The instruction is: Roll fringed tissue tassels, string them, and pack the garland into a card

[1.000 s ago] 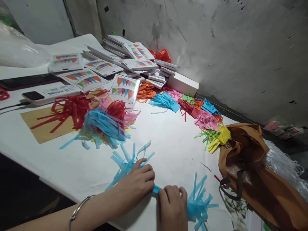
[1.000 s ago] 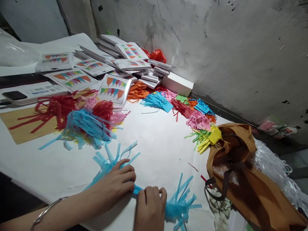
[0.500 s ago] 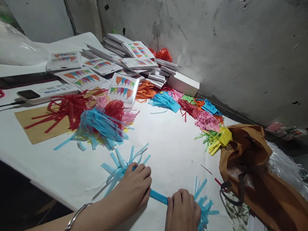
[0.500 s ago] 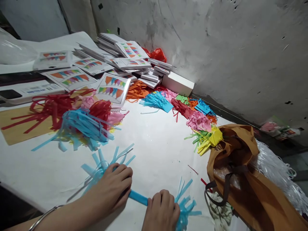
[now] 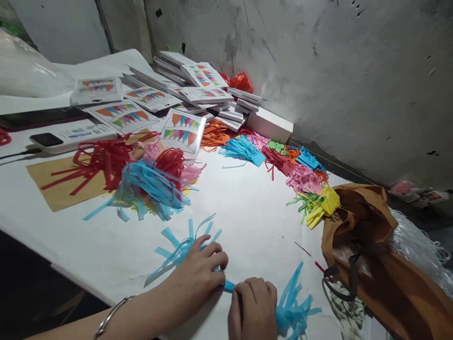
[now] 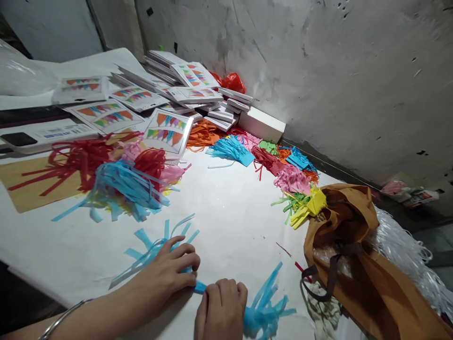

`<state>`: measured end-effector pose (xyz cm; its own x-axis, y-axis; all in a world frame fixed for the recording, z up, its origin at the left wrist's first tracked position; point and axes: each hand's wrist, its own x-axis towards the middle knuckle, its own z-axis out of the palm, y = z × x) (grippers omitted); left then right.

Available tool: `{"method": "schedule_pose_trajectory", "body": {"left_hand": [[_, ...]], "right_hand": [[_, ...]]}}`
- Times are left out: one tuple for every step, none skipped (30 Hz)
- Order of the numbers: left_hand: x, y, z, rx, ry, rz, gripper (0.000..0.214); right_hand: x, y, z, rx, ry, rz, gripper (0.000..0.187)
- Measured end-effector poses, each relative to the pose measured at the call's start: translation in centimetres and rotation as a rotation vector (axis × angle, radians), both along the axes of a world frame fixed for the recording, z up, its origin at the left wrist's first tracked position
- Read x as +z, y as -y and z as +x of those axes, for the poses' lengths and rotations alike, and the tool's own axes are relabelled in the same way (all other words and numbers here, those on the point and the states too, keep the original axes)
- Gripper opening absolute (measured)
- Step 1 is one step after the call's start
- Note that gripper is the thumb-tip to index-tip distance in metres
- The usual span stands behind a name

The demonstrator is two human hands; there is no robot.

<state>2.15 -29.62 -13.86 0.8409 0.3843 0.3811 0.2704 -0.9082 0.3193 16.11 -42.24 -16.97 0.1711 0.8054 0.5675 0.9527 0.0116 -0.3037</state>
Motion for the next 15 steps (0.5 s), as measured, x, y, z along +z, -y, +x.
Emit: {"method": "schedule_pose_trajectory", "body": {"left_hand": [[0.1, -0.1, 0.0, -0.019, -0.007, 0.005, 0.02], [0.1, -0.1, 0.0, -0.041, -0.004, 0.003, 0.019], [0.1, -0.1, 0.0, -0.063, 0.007, -0.007, 0.019], [0.1, 0.0, 0.0, -0.079, 0.017, -0.028, 0.018], [0.0, 0.0, 0.0, -0.084, 0.026, -0.061, 0.018], [-0.1, 0.0, 0.0, -0.079, 0.032, -0.099, 0.017], [-0.3, 0.0, 0.0, -0.069, 0.035, -0.136, 0.017], [-0.4, 0.0, 0.0, -0.057, 0.036, -0.171, 0.016], [-0.6, 0.0, -0.1, -0.047, 0.038, -0.202, 0.015], [-0.7, 0.0, -0.1, -0.042, 0.045, -0.229, 0.015], [-0.8, -0.1, -0.2, -0.039, 0.054, -0.255, 0.015], [-0.8, -0.1, -0.2, -0.031, 0.054, -0.284, 0.016], [-0.8, -0.2, -0.2, -0.022, 0.049, -0.312, 0.016], [-0.7, -0.2, -0.2, -0.013, 0.041, -0.339, 0.017], [-0.7, -0.3, -0.2, -0.005, 0.028, -0.36, 0.018]], "right_hand": [[0.1, -0.1, -0.2, 0.002, -0.022, -0.012, 0.017], [0.2, -0.1, -0.3, 0.01, -0.034, -0.028, 0.017], [0.3, -0.2, -0.4, 0.022, -0.036, -0.044, 0.018], [0.3, -0.3, -0.5, 0.034, -0.028, -0.058, 0.02], [0.3, -0.3, -0.5, 0.044, -0.013, -0.066, 0.022], [0.2, -0.2, -0.4, 0.051, 0.006, -0.067, 0.024], [0.0, 0.0, -0.1, 0.051, 0.025, -0.061, 0.024], [-0.2, 0.3, 0.3, 0.047, 0.043, -0.048, 0.024], [-0.5, 0.7, 0.8, 0.04, 0.061, -0.032, 0.023], [-0.8, 1.1, 1.3, 0.031, 0.079, -0.014, 0.022], [-1.1, 1.5, 1.9, 0.016, 0.098, 0.0, 0.021], [-1.3, 1.9, 2.4, -0.003, 0.117, 0.011, 0.02], [-1.5, 2.3, 2.8, -0.026, 0.135, 0.014, 0.019], [-1.7, 2.5, 3.0, -0.049, 0.148, 0.009, 0.019], [-1.7, 2.7, 3.2, -0.071, 0.155, -0.003, 0.02]]}}
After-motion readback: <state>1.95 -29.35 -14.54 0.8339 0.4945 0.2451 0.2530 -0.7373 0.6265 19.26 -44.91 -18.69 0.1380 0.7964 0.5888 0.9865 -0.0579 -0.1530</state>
